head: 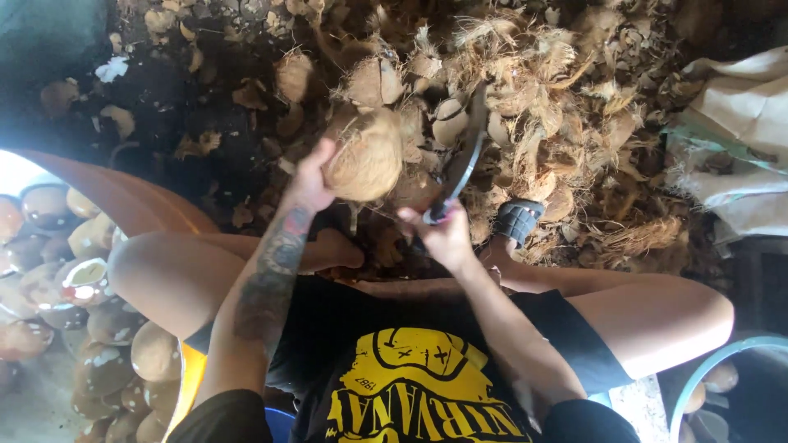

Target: The person sits cross-legged and uses a curved knife to peel the fibrous husk off coconuts. They rotate each coconut while scraping away the husk, then place the peeled coconut into a nearby metal bowl.

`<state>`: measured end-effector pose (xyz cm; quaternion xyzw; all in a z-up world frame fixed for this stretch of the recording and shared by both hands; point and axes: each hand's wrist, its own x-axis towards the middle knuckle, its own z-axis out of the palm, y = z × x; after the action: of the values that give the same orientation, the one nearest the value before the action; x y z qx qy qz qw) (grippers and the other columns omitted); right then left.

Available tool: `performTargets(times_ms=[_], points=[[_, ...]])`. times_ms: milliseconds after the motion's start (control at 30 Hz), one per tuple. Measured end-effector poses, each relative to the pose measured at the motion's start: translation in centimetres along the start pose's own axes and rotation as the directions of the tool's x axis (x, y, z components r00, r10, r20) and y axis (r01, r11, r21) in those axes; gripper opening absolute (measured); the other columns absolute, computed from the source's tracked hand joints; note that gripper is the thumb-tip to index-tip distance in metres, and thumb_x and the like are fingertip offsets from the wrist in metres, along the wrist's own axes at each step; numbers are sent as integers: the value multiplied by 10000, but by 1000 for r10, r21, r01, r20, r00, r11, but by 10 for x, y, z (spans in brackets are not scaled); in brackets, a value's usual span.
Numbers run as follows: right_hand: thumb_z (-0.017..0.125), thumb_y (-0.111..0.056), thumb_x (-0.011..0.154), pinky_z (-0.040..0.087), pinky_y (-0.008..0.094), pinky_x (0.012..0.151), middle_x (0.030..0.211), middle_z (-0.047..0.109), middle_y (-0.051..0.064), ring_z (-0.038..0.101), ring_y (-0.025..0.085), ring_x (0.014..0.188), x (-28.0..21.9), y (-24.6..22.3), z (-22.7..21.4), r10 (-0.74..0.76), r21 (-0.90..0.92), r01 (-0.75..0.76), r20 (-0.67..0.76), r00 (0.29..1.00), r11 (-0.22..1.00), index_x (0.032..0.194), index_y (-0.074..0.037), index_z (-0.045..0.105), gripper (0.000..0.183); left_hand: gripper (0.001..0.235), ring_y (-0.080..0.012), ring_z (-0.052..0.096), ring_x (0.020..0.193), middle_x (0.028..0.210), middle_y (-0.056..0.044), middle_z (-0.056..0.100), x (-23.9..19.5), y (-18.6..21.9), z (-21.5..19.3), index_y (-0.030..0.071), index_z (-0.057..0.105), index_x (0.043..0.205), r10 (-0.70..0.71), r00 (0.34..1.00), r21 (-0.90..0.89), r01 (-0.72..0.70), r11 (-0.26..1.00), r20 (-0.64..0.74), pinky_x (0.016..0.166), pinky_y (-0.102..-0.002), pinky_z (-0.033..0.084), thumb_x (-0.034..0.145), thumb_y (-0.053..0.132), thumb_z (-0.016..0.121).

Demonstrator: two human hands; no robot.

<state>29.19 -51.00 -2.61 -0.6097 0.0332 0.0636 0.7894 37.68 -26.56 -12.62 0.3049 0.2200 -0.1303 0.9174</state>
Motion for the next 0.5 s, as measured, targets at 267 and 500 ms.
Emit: performTargets(times_ms=[267, 500], points=[[710, -81, 1025, 615, 342, 477, 539, 668, 136, 706, 246, 449, -24, -120, -1, -374, -263, 435, 251, 893, 861, 826, -31, 668, 210, 827, -443, 626, 1342, 1442, -210, 657, -22, -19, -15, 119, 659, 1422, -5, 998, -326, 27, 945, 69, 1214, -649, 433, 807, 664, 749], [611, -50, 940, 621, 453, 560, 657, 649, 249, 702, 372, 558, -37, -82, -7, -524, -30, 565, 334, 783, 825, 921, -22, 510, 106, 950, -415, 571, 1402, 1492, -195, 618, -4, -63, -27, 110, 586, 1500, -37, 968, -78, 18, 997, -246, 1216, -625, 397, 749, 614, 875]])
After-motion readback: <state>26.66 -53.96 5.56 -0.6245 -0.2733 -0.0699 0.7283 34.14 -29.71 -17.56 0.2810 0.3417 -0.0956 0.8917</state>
